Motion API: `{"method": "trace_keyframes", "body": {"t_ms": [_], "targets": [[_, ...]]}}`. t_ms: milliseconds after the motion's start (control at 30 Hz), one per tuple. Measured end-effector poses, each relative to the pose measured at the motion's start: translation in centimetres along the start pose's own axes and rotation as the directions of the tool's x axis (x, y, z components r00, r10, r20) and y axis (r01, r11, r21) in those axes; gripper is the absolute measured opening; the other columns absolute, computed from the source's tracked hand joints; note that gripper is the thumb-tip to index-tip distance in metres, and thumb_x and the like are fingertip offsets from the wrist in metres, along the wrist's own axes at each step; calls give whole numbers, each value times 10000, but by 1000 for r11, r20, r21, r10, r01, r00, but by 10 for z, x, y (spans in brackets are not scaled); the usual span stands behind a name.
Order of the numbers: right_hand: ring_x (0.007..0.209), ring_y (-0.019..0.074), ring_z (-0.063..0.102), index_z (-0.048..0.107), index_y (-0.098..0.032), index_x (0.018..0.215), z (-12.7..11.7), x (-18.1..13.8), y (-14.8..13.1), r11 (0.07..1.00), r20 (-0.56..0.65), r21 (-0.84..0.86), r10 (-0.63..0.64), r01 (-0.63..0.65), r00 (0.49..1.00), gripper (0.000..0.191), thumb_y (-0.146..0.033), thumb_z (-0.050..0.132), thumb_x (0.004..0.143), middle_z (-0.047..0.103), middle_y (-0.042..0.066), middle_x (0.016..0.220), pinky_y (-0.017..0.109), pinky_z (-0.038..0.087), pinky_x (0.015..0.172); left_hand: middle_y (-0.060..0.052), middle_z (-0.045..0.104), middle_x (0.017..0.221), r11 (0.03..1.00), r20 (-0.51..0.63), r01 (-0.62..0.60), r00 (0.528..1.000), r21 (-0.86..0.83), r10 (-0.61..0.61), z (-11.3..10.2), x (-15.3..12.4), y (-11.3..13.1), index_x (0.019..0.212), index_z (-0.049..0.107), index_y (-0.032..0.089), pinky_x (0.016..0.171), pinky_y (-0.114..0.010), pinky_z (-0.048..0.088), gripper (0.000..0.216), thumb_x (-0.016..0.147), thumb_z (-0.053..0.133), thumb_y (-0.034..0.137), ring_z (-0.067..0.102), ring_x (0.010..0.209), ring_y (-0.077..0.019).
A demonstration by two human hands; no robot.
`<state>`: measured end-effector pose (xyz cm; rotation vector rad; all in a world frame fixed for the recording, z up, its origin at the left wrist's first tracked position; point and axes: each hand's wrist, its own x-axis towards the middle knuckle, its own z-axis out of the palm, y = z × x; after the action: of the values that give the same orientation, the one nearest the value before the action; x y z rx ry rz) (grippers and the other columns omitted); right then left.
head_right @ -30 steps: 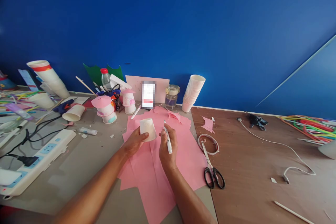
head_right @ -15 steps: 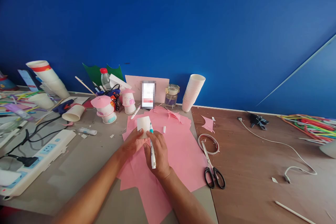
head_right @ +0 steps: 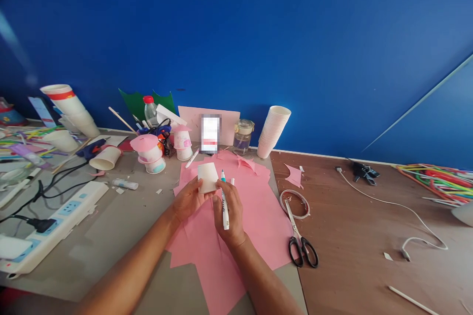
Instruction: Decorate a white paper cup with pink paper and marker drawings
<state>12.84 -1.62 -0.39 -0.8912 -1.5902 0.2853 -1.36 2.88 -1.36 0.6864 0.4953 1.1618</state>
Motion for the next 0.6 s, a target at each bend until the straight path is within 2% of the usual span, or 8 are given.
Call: {"method": "trace_keyframes", "body": {"t_ms": [167,333,500,600], "targets": [[822,213,625,584,-224,1196,-2,-2,1,998,-1,41,-45,45,999,284,-272,418,970,636,61,865,467,506,874,-104,686,1156,995,2,-38,999,90,38,1,-1,1,1040,664,176,1000,-428,426,283,826,675,361,584,1165,-280],[807,195,625,578,-218,1129,-2,-3,-2,990,-9,89,114,-112,993,232,-214,489,915,629,57,888,358,531,734,-106,663,1214,995,-31,35,999,92,-32,-1,-1,-2,1114,634,215,971,-447,446,380,822,671,455,594,1161,-292],[800,181,611,610,-229,1015,-3,2,-6,986,6,135,95,-95,995,193,-144,512,872,608,41,878,326,513,702,-107,674,1199,997,-40,51,998,52,-49,-2,1,-6,1171,612,221,965,-437,461,455,809,677,489,615,1139,-286],[763,172,614,626,-230,975,-3,4,-7,981,5,161,112,-112,994,162,-151,520,881,620,32,848,310,502,672,-121,692,1156,999,-23,34,999,38,-33,-2,2,-7,1136,629,189,990,-432,448,458,809,671,507,615,1140,-287]]}}
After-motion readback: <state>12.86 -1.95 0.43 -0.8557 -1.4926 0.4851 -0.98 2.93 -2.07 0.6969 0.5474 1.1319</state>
